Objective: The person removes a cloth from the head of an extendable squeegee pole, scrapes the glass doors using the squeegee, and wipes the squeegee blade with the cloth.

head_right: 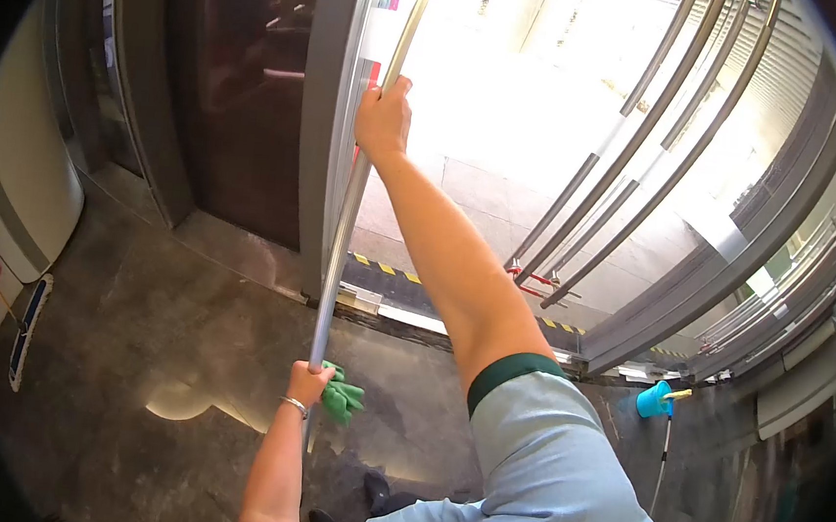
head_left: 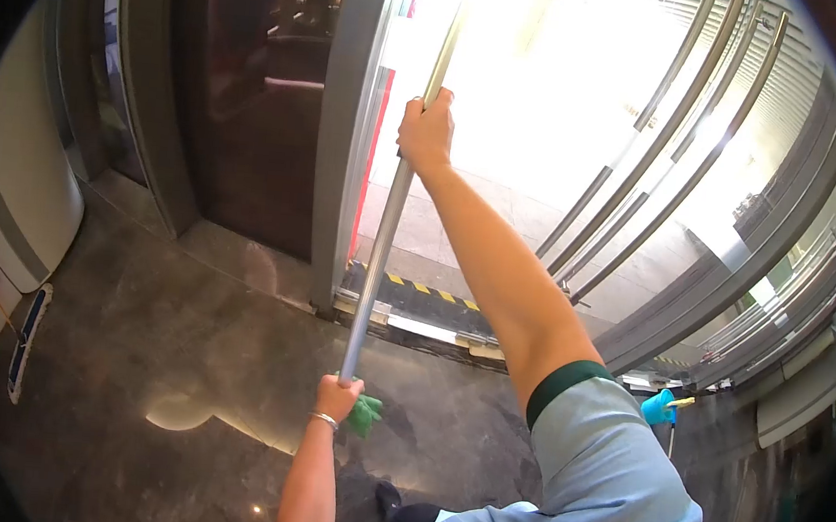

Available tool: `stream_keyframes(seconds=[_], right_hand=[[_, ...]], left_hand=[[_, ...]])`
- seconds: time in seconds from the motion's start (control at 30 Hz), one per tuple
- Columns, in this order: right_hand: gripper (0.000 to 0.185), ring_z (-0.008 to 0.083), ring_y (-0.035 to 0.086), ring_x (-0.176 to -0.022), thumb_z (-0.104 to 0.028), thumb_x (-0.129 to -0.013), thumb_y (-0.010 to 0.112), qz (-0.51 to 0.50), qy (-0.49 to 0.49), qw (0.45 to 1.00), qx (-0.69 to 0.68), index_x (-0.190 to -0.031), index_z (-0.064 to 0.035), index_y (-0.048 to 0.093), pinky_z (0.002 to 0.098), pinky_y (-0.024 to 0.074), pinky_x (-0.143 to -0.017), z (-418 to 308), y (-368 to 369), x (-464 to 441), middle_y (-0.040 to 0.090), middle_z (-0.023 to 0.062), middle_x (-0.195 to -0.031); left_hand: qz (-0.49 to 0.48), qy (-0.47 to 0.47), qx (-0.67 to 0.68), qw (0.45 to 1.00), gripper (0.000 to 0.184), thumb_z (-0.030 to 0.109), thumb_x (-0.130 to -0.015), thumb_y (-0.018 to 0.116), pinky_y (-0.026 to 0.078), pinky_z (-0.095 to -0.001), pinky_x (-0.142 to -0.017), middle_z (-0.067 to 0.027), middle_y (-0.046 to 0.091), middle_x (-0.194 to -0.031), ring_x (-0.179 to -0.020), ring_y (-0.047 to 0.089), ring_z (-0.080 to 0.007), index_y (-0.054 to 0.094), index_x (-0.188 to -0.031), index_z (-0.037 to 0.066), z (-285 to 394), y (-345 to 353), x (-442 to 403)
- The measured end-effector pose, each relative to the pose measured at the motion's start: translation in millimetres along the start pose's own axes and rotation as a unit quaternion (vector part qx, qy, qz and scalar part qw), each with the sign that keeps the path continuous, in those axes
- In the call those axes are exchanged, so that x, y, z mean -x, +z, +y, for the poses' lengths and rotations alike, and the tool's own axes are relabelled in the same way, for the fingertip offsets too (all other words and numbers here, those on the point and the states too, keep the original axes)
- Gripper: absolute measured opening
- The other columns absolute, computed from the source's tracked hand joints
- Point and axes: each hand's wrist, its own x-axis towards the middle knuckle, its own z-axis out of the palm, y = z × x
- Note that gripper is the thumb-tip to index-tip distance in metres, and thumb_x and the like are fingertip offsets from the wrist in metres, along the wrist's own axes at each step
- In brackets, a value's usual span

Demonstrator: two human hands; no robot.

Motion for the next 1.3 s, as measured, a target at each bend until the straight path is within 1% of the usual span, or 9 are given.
stream_keyframes(seconds=[0.07,0.1,0.17,0.4,0.53,0.6,0.73,0.8,1.3], right_hand=[[0.030,0.0427,0.061,-0.081,-0.015,-0.092,0.041,-0.055,0.087,0.994,-0.047,-0.110,0.0065,0.033,0.0499,0.0458,-0.074,-7.1,-2.0,29.7,0.059,0.0298,-0.082],[0.030,0.0427,0.061,-0.081,-0.015,-0.092,0.041,-0.053,0.090,0.994,-0.042,-0.110,0.0065,0.033,0.0499,0.0458,-0.074,6.0,4.9,40.2,0.059,0.0298,-0.082],[0.020,0.0200,0.058,-0.049,-0.013,-0.093,0.041,-0.015,0.027,0.999,-0.010,-0.103,0.0035,0.034,0.0337,0.0490,-0.042,25.3,19.0,62.5,0.055,0.0128,-0.066],[0.017,0.0179,0.056,-0.048,-0.014,-0.094,0.043,-0.017,0.087,0.996,-0.019,-0.101,-0.0002,0.036,0.0327,0.0478,-0.042,71.9,42.3,142.3,0.053,0.0091,-0.064],[0.017,0.0173,0.055,-0.049,-0.015,-0.093,0.044,-0.019,0.093,0.995,-0.042,-0.101,-0.0012,0.037,0.0320,0.0474,-0.041,98.1,55.6,186.2,0.052,0.0085,-0.064],[0.025,0.0458,0.060,-0.074,-0.016,-0.092,0.045,-0.045,0.164,0.985,-0.037,-0.108,-0.0004,0.036,0.0528,0.0448,-0.068,105.3,61.2,210.7,0.060,0.0278,-0.076],[0.024,0.0465,0.060,-0.073,-0.016,-0.092,0.046,-0.050,0.168,0.985,0.000,-0.108,-0.0007,0.037,0.0527,0.0445,-0.067,128.2,78.9,255.8,0.059,0.0272,-0.074],[0.018,0.0200,0.054,-0.045,-0.015,-0.093,0.045,-0.009,0.109,0.994,-0.022,-0.104,-0.0019,0.037,0.0352,0.0458,-0.043,139.2,88.2,276.7,0.052,0.0099,-0.061],[0.022,0.0144,0.048,-0.044,-0.014,-0.095,0.045,-0.056,0.196,0.976,-0.081,-0.114,-0.0031,0.037,0.0310,0.0423,-0.041,214.5,128.4,415.7,0.049,0.0061,-0.062]], left_hand=[[-0.017,-0.017,-0.025,0.999,0.031,0.023,-0.070,0.071,0.044,-0.0360,-0.051,-0.0139,0.058,-0.052,-0.050,0.061,-0.0208,0.062,-0.061,-0.005,-34.6,-7.7,5.7],[-0.023,-0.019,-0.024,0.999,0.031,0.023,-0.070,0.071,0.044,-0.0360,-0.051,-0.0139,0.058,-0.052,-0.050,0.061,-0.0208,0.062,-0.061,-0.005,-50.6,-10.1,8.7],[-0.001,-0.009,-0.057,0.998,0.032,0.020,-0.074,0.073,0.042,-0.0303,-0.038,-0.0039,0.054,-0.049,-0.041,0.054,-0.0129,0.059,-0.055,-0.001,-75.7,-13.5,15.0],[0.022,0.018,-0.119,0.993,0.029,0.019,-0.073,0.071,0.043,-0.0335,-0.041,-0.0057,0.055,-0.048,-0.041,0.056,-0.0164,0.061,-0.056,-0.003,-174.5,-18.3,36.6],[0.005,-0.024,-0.057,0.998,0.029,0.020,-0.073,0.070,0.043,-0.0338,-0.040,-0.0069,0.057,-0.049,-0.040,0.057,-0.0192,0.062,-0.057,-0.003,-196.7,-28.8,63.0],[0.018,-0.106,-0.102,0.989,0.027,0.020,-0.072,0.066,0.047,-0.0422,-0.057,-0.0199,0.060,-0.058,-0.057,0.064,-0.0341,0.062,-0.064,-0.005,-209.7,-37.1,71.2],[0.038,-0.093,-0.122,0.987,0.023,0.017,-0.072,0.064,0.048,-0.0420,-0.057,-0.0209,0.061,-0.059,-0.058,0.065,-0.0327,0.063,-0.065,-0.005,-249.0,-50.5,88.0],[0.040,-0.109,-0.121,0.986,0.023,0.017,-0.071,0.063,0.048,-0.0421,-0.057,-0.0211,0.061,-0.059,-0.059,0.065,-0.0332,0.063,-0.065,-0.005,-269.9,-54.6,93.1],[0.041,-0.192,-0.172,0.965,0.022,0.016,-0.069,0.060,0.049,-0.0437,-0.060,-0.0250,0.060,-0.064,-0.066,0.064,-0.0387,0.065,-0.069,-0.005,-379.6,-77.7,126.1]])
